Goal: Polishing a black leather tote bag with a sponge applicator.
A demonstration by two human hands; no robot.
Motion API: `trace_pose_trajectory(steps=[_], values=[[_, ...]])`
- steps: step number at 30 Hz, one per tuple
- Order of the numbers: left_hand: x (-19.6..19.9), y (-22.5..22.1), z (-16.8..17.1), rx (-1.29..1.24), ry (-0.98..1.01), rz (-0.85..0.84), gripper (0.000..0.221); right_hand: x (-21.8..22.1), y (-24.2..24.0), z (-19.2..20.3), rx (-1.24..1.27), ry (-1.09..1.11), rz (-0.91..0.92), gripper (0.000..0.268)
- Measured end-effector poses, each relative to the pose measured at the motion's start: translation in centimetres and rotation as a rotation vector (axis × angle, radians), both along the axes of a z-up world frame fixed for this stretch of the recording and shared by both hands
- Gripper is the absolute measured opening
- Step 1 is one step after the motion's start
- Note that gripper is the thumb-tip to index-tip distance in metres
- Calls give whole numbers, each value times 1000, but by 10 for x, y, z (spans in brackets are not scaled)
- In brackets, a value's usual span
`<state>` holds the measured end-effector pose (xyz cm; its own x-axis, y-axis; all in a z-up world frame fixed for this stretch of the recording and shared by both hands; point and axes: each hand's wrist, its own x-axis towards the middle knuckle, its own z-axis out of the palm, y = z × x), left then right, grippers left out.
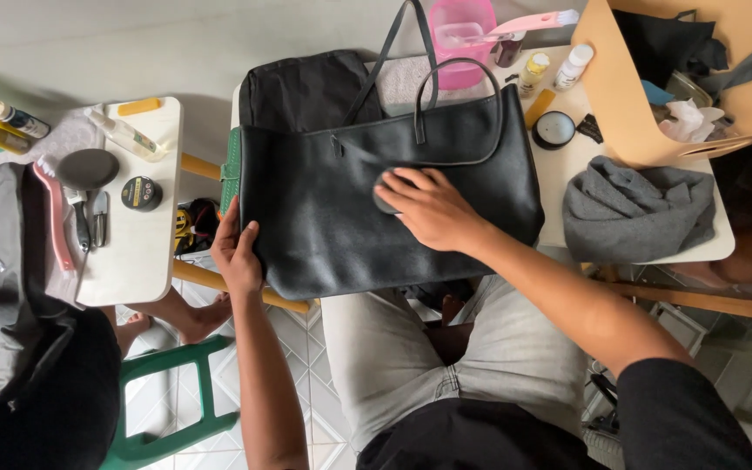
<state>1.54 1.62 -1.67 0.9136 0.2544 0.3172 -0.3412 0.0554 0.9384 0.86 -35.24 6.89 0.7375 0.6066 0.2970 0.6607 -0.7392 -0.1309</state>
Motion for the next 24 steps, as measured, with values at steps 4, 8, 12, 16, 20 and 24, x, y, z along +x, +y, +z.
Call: trace_pose_trajectory(steps=[4, 8, 12, 16, 20, 24], values=[[-1, -1, 3, -38, 4, -11, 52, 35, 10, -5, -42, 2, 73, 51], [-1, -2, 2, -37, 10, -5, 53, 18, 19, -5, -72, 11, 27, 52], [-2, 2, -3, 15, 3, 17, 52, -46, -2, 28, 42, 245, 184, 52], [-1, -2, 0, 26, 7, 18, 50, -83, -52, 18, 62, 146, 284, 50], [-3, -5, -1, -59, 3, 58, 49, -98, -85, -1, 100, -99, 94, 52], [-3, -7, -2, -120, -15, 110, 47, -111, -32, -30, 111, -308, -87, 37]])
